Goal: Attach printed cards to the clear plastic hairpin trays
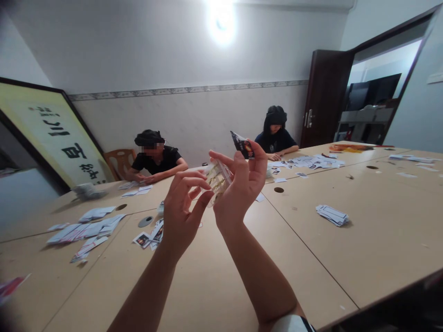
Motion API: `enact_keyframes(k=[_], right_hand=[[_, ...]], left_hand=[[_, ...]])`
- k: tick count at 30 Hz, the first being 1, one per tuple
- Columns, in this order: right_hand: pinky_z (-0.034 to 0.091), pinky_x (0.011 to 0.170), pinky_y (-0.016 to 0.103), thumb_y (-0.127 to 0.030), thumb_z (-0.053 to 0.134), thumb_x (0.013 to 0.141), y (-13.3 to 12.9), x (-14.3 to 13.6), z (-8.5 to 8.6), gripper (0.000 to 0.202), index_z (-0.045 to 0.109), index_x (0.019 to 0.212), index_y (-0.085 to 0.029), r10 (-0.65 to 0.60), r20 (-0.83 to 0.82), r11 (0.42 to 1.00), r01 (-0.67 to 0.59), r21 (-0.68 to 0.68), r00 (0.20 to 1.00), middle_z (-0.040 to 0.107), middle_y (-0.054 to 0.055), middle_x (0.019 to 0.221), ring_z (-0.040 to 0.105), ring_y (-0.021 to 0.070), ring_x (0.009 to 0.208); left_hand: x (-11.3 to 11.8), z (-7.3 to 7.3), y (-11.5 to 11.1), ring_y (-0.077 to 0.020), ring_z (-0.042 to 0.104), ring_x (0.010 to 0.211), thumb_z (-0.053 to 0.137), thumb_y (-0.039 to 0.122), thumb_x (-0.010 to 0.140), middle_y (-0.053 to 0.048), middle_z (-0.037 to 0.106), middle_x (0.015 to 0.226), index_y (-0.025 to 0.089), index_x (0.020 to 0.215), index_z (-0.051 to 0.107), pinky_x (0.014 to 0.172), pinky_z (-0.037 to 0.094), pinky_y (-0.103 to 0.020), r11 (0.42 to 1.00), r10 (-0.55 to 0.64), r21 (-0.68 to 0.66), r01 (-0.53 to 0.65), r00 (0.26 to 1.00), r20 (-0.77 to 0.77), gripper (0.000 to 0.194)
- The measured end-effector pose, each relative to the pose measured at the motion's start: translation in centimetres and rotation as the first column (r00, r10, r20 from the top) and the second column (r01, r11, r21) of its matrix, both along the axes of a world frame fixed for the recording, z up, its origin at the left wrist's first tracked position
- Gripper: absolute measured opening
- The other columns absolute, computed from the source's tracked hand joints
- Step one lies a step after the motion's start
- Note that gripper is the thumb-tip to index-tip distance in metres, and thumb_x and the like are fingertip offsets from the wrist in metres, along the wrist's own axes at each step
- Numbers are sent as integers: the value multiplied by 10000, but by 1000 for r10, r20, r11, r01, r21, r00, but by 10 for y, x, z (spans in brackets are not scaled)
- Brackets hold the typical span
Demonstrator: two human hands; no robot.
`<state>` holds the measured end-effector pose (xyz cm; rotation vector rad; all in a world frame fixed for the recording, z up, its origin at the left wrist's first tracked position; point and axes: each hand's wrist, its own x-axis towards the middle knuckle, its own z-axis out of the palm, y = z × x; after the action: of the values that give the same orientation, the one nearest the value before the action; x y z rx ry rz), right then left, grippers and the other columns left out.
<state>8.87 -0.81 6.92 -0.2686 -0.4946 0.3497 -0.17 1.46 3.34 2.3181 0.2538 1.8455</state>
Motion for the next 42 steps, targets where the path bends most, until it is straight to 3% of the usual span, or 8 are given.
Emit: enact_keyframes(k=[9, 17, 24, 42], right_hand=[[623, 678, 352, -284, 593, 863, -1, 2, 1, 203, 539, 1057, -262, 92, 2, 996, -92, -7, 996, 575, -46, 888, 770, 191, 699], [623, 644, 328, -289, 641, 843, 1, 4, 0, 193, 580, 1024, -262, 185, -18, 982, -185, -29, 983, 568, -47, 954, 781, 197, 696], [623, 646, 314, -290, 636, 842, -1, 2, 0, 206, 568, 1035, -267, 170, -3, 985, -170, -27, 986, 557, -61, 879, 781, 196, 705], [611, 619, 315, -339, 630, 864, -1, 4, 0, 216, 576, 1051, -246, 185, 36, 981, -182, -74, 982, 626, -18, 1007, 779, 195, 717]], left_hand=[[-6, 3, 7, -151, 605, 1019, 745, 152, 873, -27, 586, 1026, 222, 975, 716, 909, 543, -320, 989, 18, 146, -17, 1000, -10, 126], [-11, 8, 6, -161, 599, 985, 735, 173, 885, -26, 586, 1002, 233, 913, 710, 855, 553, -329, 989, 46, 144, -37, 997, -60, 70], [-11, 8, 8, -166, 603, 993, 757, 231, 874, -20, 587, 1000, 230, 907, 701, 891, 547, -351, 994, 24, 112, -19, 999, -41, 65], [-14, 7, 10, -161, 604, 1005, 745, 234, 884, -23, 584, 1040, 251, 957, 731, 921, 544, -354, 984, 54, 173, -41, 996, -70, 76]])
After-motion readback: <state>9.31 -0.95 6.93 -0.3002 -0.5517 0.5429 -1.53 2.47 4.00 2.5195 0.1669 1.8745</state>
